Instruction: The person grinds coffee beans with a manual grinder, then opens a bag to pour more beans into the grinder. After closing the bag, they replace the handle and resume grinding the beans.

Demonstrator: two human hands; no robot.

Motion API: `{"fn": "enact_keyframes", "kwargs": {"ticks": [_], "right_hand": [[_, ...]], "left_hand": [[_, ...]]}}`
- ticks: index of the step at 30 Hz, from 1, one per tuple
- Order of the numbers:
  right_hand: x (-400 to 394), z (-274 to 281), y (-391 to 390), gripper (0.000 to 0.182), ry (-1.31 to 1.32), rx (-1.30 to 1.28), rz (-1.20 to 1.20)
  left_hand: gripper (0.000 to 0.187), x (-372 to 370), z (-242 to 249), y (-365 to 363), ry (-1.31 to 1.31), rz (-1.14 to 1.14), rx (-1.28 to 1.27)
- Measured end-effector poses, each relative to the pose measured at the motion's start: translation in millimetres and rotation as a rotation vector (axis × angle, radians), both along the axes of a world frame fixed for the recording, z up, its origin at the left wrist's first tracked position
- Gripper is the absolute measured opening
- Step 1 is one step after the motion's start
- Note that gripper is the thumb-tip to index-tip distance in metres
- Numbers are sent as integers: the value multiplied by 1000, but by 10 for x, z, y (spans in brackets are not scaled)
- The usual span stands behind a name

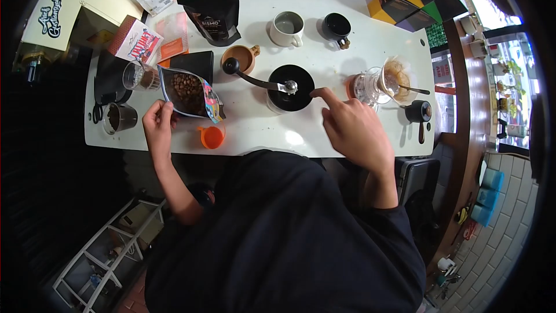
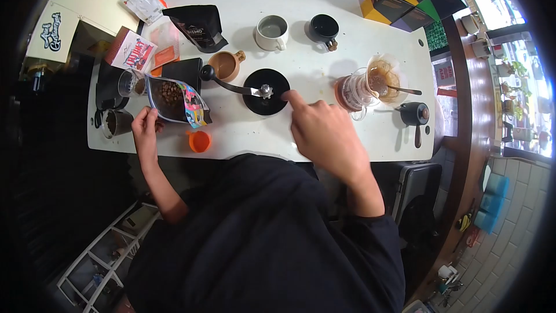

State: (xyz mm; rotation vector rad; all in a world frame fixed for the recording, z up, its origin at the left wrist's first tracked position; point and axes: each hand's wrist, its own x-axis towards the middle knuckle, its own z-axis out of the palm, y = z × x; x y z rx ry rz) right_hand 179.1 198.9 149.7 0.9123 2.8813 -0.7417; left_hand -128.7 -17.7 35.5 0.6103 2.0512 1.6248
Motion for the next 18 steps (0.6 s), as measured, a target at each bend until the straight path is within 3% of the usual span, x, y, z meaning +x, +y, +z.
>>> {"fn": "enact_keyframes", "kwargs": {"ticks": [2,5,12,18], "right_hand": [[70,-31,57,48,-133,-44,31],[-29,-228,87,54,-197,33,122],[-312,-396,231,48,-343,-42,208],[-138,-438,298,42,-121,-61,188]], "left_hand": [[30,8,-7,27,-6,-1,4],[31,9,1,29,4,-8,0],[31,22,15,-10,-4,7,-6],[33,50,18,-19,6,22,12]]}}
